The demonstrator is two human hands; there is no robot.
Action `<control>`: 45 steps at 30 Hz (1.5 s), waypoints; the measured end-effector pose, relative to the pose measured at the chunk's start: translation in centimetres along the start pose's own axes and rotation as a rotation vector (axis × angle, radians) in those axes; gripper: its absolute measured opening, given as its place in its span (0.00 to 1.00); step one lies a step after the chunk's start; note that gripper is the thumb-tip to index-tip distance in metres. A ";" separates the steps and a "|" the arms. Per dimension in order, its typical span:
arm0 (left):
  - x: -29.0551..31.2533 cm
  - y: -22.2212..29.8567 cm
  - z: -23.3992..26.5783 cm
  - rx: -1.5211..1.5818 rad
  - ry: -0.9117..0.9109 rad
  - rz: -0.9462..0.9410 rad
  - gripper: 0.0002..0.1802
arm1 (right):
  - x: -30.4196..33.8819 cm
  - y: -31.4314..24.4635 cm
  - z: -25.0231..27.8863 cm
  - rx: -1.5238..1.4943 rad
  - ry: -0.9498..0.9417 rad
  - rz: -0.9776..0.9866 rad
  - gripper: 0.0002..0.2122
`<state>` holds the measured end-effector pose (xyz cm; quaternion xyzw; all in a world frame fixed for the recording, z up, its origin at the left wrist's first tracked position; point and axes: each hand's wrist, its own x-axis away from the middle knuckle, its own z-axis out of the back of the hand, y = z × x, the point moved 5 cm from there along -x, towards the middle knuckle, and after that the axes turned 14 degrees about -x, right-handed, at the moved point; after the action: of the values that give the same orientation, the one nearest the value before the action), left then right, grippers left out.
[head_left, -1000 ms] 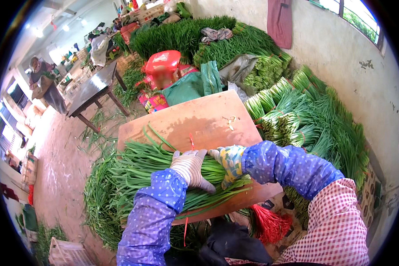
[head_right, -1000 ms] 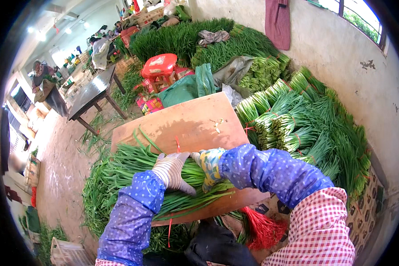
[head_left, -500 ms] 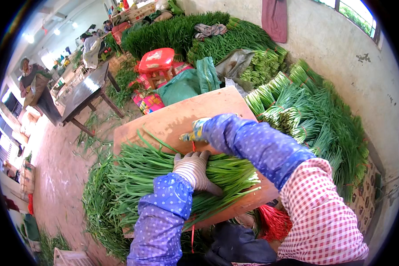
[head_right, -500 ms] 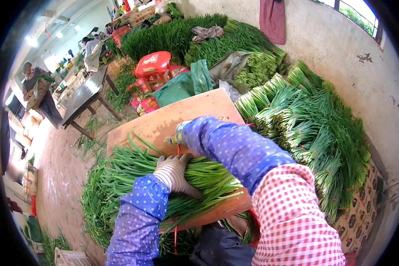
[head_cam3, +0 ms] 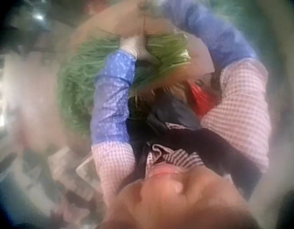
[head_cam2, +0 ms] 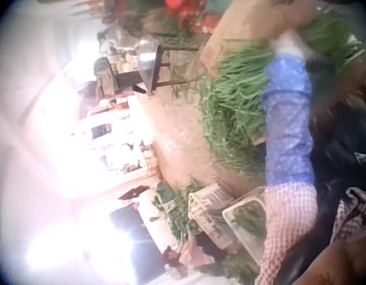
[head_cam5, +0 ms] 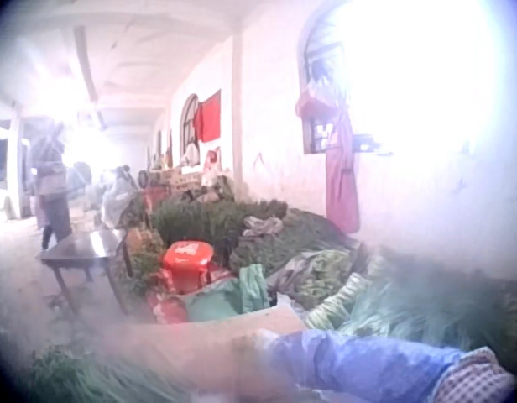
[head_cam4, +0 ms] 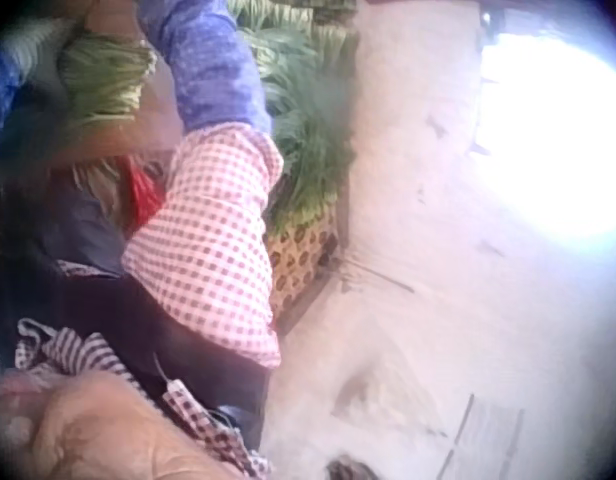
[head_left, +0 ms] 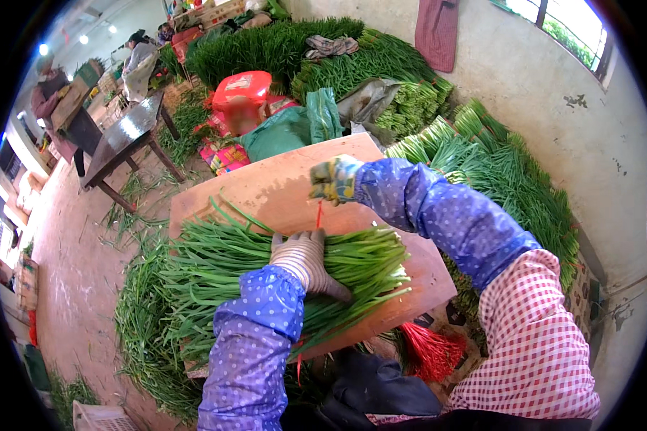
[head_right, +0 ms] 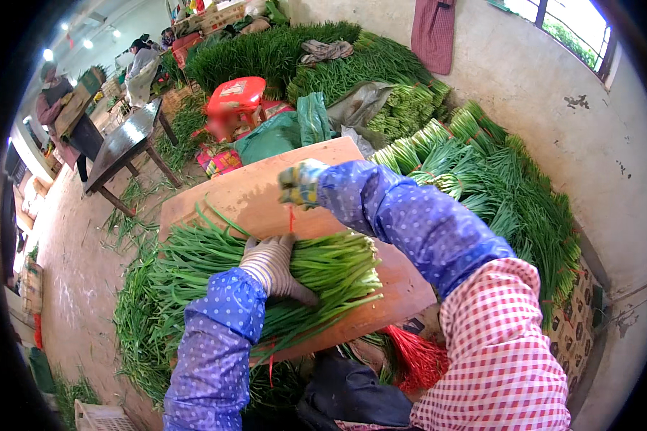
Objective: The person sorts green onions from a crate, aligns them on a wooden board, and secures them into bundles using red ties by hand before stacking the finished bundles.
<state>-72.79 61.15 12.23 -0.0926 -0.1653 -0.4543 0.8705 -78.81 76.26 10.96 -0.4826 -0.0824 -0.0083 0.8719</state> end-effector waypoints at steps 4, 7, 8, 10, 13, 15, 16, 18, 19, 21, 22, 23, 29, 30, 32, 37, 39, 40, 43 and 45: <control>1.1 -0.4 -0.5 -0.013 0.031 0.083 0.69 | 3.8 -5.8 -2.9 0.441 -0.102 0.397 0.12; 2.0 -0.2 0.3 0.031 0.022 0.111 0.68 | 5.2 -3.7 -0.5 0.436 0.147 0.219 0.13; 2.0 0.1 0.6 0.048 0.006 0.099 0.68 | 5.5 -1.5 0.7 0.519 0.217 0.168 0.14; 2.1 -0.1 0.6 0.070 0.013 0.130 0.66 | 6.1 0.1 1.6 0.559 0.232 0.116 0.14; 2.2 -0.3 0.8 0.076 0.039 0.126 0.67 | 6.0 -1.1 1.5 0.548 0.146 0.151 0.14; 1.2 0.4 0.2 0.060 0.194 0.091 0.63 | 5.8 -2.3 -0.3 0.440 -0.002 0.160 0.13; 1.8 -0.4 0.2 0.044 0.270 0.111 0.62 | 5.5 -5.1 -2.7 0.532 -0.096 0.160 0.13; 1.6 -2.1 -1.4 0.076 0.148 0.018 0.59 | 6.0 -8.6 -7.2 0.671 -0.219 0.206 0.14; 1.3 -1.5 -1.2 0.096 0.107 -0.065 0.58 | 7.3 -9.5 -7.7 0.737 -0.229 0.228 0.14; 0.7 -1.5 -1.6 0.072 0.039 -0.053 0.52 | 8.5 -9.3 -7.1 0.566 -0.224 0.098 0.19; 0.1 -1.6 -2.0 0.135 0.061 -0.094 0.52 | 9.8 -9.1 -5.8 0.474 -0.184 0.100 0.20; -0.1 -1.7 -2.2 0.196 0.079 -0.121 0.52 | 11.2 -9.2 -4.9 0.377 -0.148 0.113 0.22; -2.3 -0.7 -2.0 0.034 0.037 -0.240 0.36 | 15.9 -1.6 -10.9 0.920 0.340 0.668 0.57; -1.9 -0.4 -1.7 0.055 0.014 -0.259 0.34 | 15.9 -2.7 -10.3 0.876 0.240 0.519 0.54; -2.7 -1.0 -2.8 0.227 0.011 -0.294 0.38 | 15.4 -4.3 -9.8 0.867 0.396 0.448 0.49; -1.9 -3.1 -2.9 0.351 0.025 -0.211 0.58 | 13.7 -4.2 -9.7 0.711 0.328 0.103 0.47; 0.0 -2.3 -1.3 0.174 0.011 -0.120 0.65 | 13.5 -5.1 -9.5 0.655 0.255 0.035 0.45; 0.6 -1.9 -1.3 0.130 0.015 -0.102 0.67 | 13.2 -4.7 -10.1 0.706 0.256 0.047 0.43; 0.9 0.2 -0.6 0.000 0.051 -0.045 0.67 | 14.0 -2.4 -10.3 0.728 0.402 0.159 0.42; 1.0 0.3 -0.7 0.015 0.054 -0.041 0.66 | 14.5 -3.1 -9.7 0.678 0.319 0.172 0.43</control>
<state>-71.88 60.33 11.90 -0.0703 -0.1472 -0.4731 0.8658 -63.44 67.37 10.76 -0.1645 0.0969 0.0180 0.9814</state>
